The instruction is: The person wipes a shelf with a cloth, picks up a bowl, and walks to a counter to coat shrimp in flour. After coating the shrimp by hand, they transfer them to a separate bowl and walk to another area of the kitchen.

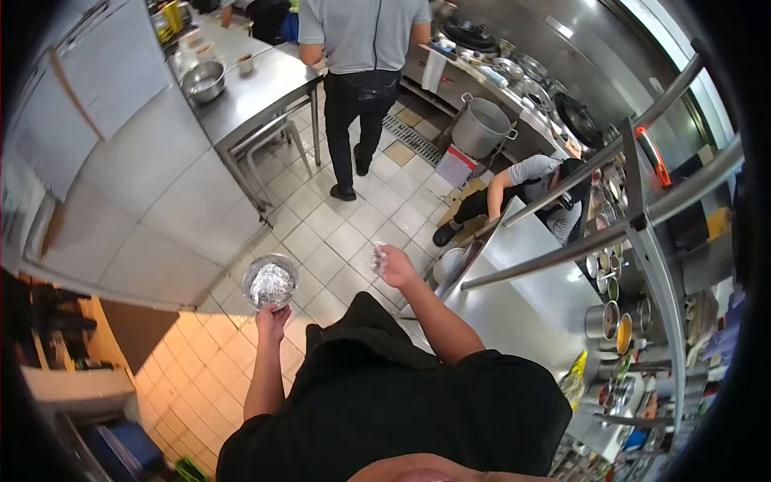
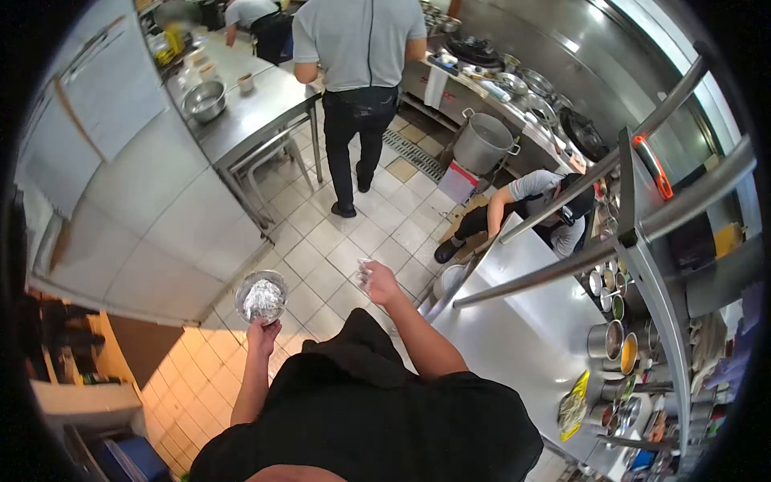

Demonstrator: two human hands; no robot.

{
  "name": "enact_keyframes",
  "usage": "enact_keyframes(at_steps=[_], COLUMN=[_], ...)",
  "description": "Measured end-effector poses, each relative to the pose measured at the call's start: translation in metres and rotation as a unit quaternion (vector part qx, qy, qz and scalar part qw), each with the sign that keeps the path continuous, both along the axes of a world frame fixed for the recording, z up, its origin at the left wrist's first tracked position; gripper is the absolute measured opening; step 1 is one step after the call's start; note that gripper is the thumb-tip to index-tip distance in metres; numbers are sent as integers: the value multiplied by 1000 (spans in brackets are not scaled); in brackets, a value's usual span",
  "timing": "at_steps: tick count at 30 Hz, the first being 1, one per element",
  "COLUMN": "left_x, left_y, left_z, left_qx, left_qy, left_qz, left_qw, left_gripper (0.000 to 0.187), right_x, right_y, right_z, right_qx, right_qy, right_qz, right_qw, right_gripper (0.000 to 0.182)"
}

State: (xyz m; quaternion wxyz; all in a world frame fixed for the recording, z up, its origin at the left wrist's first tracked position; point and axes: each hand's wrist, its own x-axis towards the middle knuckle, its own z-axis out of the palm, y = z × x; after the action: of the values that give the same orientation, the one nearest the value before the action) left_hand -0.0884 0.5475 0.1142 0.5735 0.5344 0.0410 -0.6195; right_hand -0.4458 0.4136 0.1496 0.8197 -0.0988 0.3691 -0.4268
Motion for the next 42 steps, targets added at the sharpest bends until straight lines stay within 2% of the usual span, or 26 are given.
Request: enact_keyframes(at_steps=[1, 4, 7, 8, 11, 12, 18, 21, 26, 28, 30, 31, 32, 33, 34, 38, 40, 42], left_x=[5, 12, 12, 13, 18, 21, 52, 59, 79, 82, 91, 94, 99, 104, 105, 114, 123, 134], left_y=[-30, -101, -166, -185, -235, -251, -374, -442, -568, -623, -681, -704, -732, -760, -783, -846, -866, -883], left_z=[6, 16, 23, 23, 29, 36, 50, 79, 81, 84, 71, 72, 60, 51, 59, 55, 30, 20], left_qx=[-13, -43, -31, -29, -12, 3, -26, -37, -91, -117, -119, -147, -136, -132, -119, -90, -75, -71], left_qy=[-1, 8, 17, 17, 13, 7, -8, -29, -35, -64, -44, -29, -27, -25, -40, -50, -38, -34], left_qz=[-9, -23, -28, -38, -58, -62, -72, -53, -44, -53, -46, -69, -78, -90, -99, -149, -178, -200], left_qw=[1000, 999, 999, 999, 998, 998, 997, 997, 994, 990, 991, 986, 987, 987, 987, 983, 980, 977], left_gripper=[34, 32, 32, 33, 35, 35, 29, 27, 25, 26, 25, 27, 28, 28, 29, 33, 36, 38], right_x=[-3, -7, -7, -7, 8, 20, 61, 71, 54, 33, -1, 0, 0, -12, 1, 14, 20, 39], right_y=[-13, -43, -91, -108, -173, -194, -336, -379, -414, -424, -423, -427, -428, -429, -436, -466, -489, -521], right_z=[2, -1, -23, -37, -51, -32, 4, 30, 34, 7, -28, -23, -17, -34, -14, -3, -13, -15], right_qx=[-7, 82, 104, 74, 117, 136, 27, -17, -3, 58, 76, 122, 116, 98, 108, 129, 105, 133], right_qy=[8, 35, 34, -27, 1, 57, 37, 62, 92, 92, 22, 67, 58, 58, 105, 97, 99, 118], right_qz=[-23, -100, -116, -106, -120, -129, -105, -92, -132, -167, -194, -242, -259, -265, -292, -301, -278, -287], right_qw=[1000, 991, 987, 991, 986, 981, 993, 994, 987, 980, 978, 960, 957, 957, 945, 940, 950, 941], right_gripper=[11, 12, 14, 15, 15, 13, 10, 13, 12, 11, 9, 10, 11, 11, 11, 12, 12, 13])
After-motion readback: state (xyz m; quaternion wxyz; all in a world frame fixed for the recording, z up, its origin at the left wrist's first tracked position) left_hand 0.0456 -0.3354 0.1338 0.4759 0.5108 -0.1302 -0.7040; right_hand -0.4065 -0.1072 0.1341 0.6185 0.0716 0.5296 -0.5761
